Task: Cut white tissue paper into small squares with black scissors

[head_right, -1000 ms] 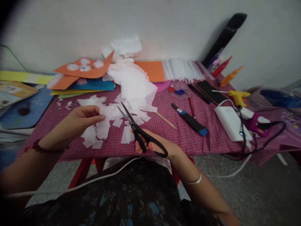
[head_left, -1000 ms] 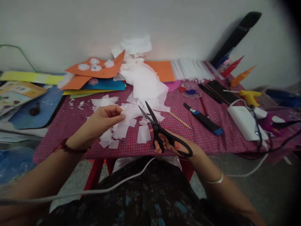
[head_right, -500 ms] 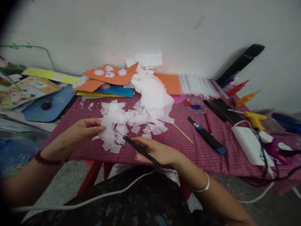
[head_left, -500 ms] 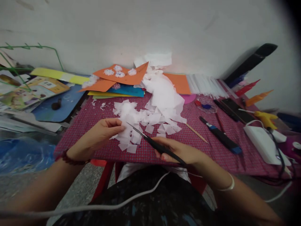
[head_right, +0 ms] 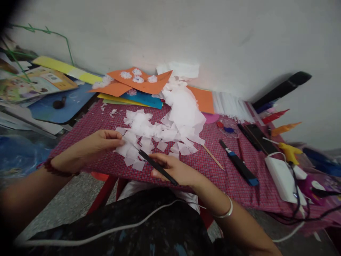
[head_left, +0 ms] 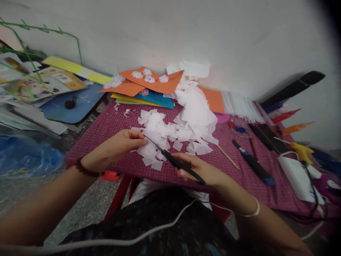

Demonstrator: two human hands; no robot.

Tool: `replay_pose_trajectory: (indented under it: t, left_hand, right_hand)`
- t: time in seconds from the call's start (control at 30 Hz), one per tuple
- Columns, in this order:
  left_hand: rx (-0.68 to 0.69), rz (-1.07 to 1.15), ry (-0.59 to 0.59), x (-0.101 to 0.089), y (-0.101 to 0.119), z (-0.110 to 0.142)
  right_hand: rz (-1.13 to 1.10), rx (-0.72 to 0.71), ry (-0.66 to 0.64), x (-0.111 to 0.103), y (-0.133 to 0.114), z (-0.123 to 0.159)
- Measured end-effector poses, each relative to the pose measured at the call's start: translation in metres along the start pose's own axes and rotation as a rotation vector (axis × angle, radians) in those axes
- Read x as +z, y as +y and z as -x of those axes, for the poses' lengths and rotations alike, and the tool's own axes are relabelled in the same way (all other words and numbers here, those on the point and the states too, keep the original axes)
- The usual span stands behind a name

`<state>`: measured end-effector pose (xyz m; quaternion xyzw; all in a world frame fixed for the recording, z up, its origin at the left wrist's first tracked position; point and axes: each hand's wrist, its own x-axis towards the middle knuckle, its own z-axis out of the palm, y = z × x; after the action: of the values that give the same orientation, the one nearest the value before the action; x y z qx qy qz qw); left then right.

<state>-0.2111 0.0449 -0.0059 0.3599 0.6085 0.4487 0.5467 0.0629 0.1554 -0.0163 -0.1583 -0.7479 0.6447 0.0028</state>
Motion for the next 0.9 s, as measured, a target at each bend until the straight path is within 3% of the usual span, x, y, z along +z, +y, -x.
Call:
replay_pose_trajectory:
  t: [0.13, 0.27, 0.5, 0.7, 0.8, 0.9]
  left_hand:
    - [-0.06, 0.187, -0.047, 0.001, -0.01, 0.004]
    - [-0.134, 0.115, -0.145, -0.002, -0.019, 0.013]
    - [-0.059, 0.006, -0.003, -0.009, -0.011, 0.013]
    - [0.114, 0.037, 0.186, -0.005, 0.001, 0.009]
    - [0.146, 0.031, 0.18, 0.001, 0.003, 0.008]
    - [0.061, -0.007, 0.099, 0.007, 0.0, 0.006]
  right_hand:
    - [-0.116, 0.107, 0.025, 0.002, 0.006, 0.0]
    - [-0.206, 0.162, 0.027, 0.002, 0.011, -0.001]
    - [-0.103, -0.058, -0.087, -0.006, 0.001, 0.003]
    - [-0.036, -0.058, -0.151, -0.012, -0.005, 0.009]
    - [-0.023, -0.039, -0.149, -0.011, -0.005, 0.009]
    - [-0.037, -0.016, -0.158, -0.009, -0.004, 0.005]
